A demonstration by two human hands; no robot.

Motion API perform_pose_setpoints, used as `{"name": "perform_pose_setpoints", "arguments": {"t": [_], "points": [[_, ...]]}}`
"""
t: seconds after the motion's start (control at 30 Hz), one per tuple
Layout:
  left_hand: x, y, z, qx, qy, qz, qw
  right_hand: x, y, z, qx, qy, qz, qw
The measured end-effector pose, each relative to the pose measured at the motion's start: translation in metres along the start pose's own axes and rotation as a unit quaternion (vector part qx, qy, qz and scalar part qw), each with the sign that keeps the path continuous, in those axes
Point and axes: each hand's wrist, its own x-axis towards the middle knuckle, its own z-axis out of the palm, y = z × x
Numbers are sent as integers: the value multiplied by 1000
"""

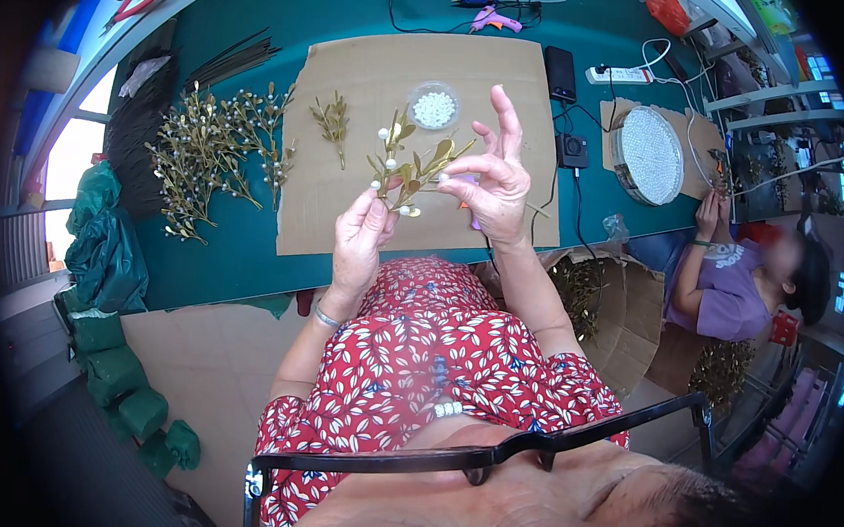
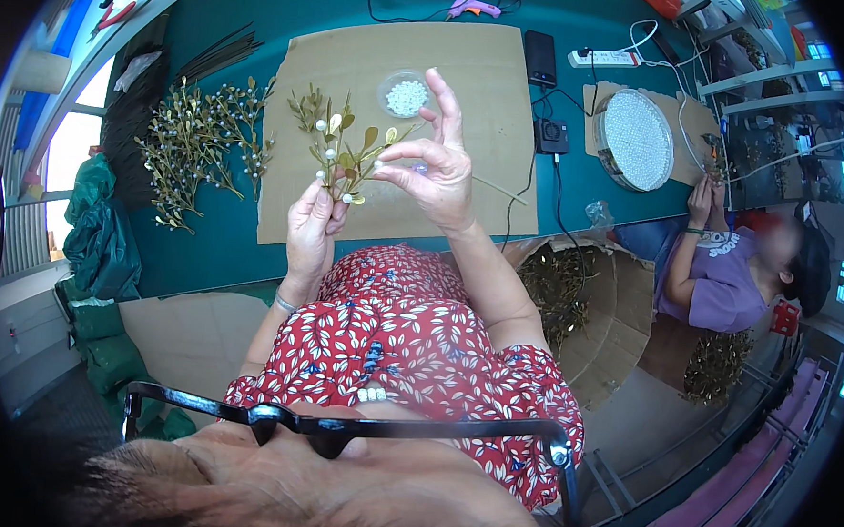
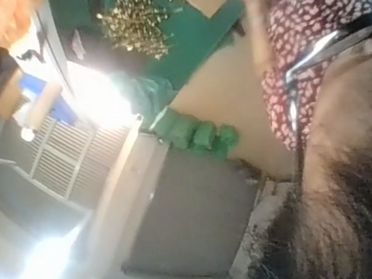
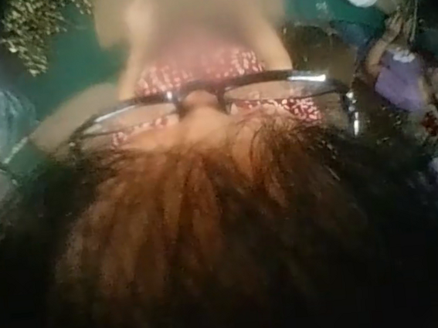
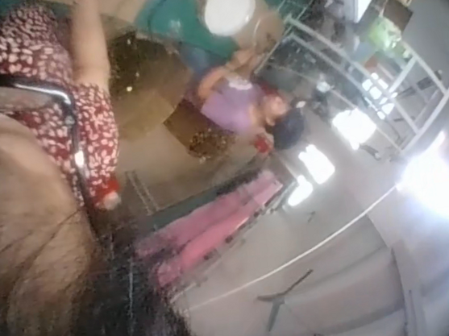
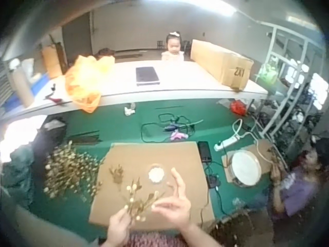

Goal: The person decorates artificial branches by applying hot glue with a glue gun and attaching white beads to them by hand.

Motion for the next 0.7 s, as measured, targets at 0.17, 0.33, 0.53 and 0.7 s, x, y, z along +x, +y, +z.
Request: {"name": "perform_pose_setpoints", "arguments": {"t": [0.17,0.33,0.53,0.7], "points": [[0,1,3,-2,1,-2,1000,-3,1,3,-27,-5,-5,1000],[0,0,1,-4,-3,-3,1000,-2,-1,5,-52,-9,-8,999],[0,-1,1,1,1,4,1000,-2,2,6,-57,-14,-16,998],[0,-2,-1,7,2,11,1000,-2,5,6,-32,-21,-10,999]]}}
